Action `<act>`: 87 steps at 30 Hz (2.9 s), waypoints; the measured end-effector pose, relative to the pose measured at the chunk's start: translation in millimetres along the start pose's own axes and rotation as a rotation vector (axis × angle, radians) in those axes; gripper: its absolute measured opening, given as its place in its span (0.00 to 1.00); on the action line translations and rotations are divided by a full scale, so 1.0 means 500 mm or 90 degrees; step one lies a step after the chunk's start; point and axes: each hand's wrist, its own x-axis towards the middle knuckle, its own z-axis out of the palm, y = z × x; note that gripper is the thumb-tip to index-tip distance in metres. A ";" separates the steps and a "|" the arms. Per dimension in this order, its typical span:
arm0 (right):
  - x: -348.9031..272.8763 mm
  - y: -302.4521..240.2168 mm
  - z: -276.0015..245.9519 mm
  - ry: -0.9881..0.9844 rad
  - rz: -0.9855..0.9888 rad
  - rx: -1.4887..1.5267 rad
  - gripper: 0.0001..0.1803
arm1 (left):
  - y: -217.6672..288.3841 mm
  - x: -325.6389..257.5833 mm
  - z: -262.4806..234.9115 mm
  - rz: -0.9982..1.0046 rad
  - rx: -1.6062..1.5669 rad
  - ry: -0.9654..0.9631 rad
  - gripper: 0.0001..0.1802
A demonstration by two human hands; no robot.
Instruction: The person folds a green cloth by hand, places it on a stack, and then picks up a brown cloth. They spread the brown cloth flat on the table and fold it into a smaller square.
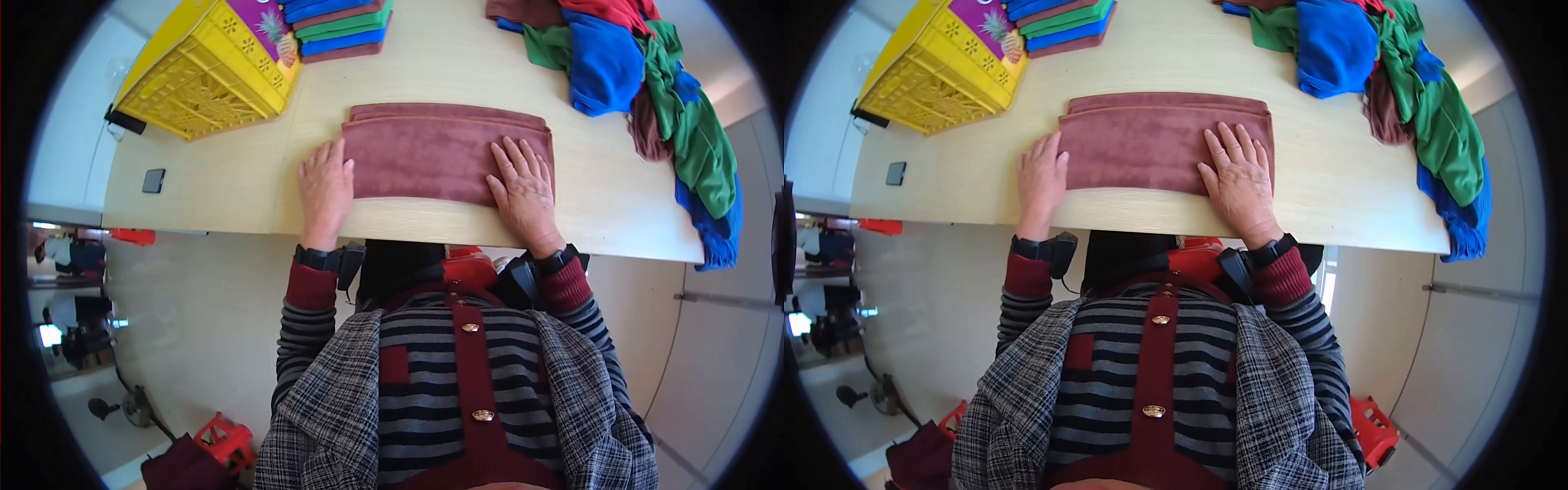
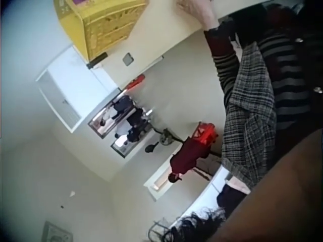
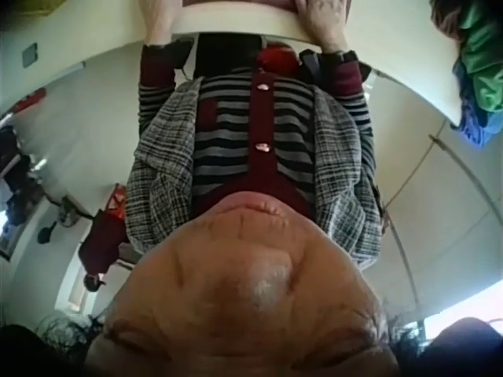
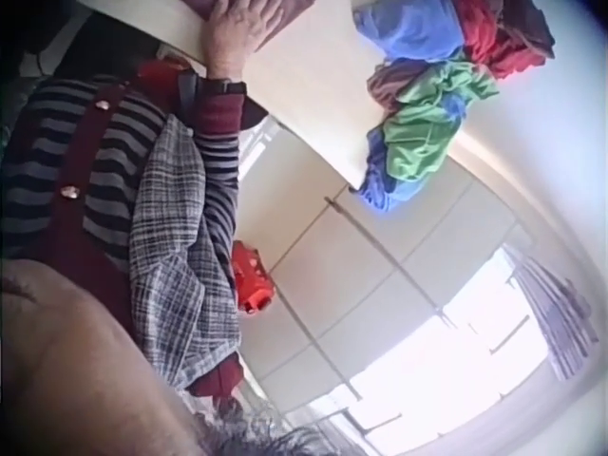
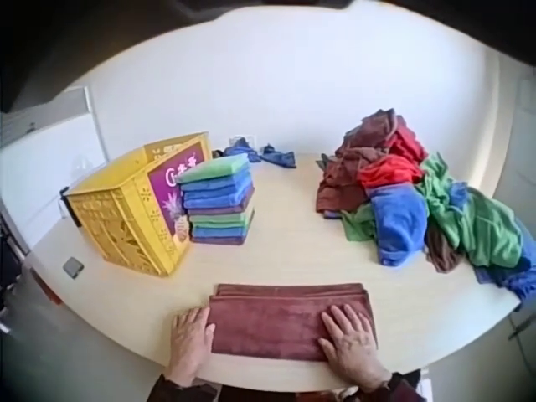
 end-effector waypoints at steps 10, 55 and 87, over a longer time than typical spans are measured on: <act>-0.001 0.020 0.007 0.012 0.016 0.062 0.28 | 0.025 -0.011 -0.023 -0.122 -0.120 -0.004 0.24; 0.101 0.172 -0.047 0.037 0.048 0.284 0.18 | -0.047 0.188 0.035 0.040 -0.595 -0.069 0.25; 0.139 0.246 -0.024 -0.079 0.017 0.301 0.08 | -0.043 0.261 0.005 0.215 -0.430 -0.366 0.07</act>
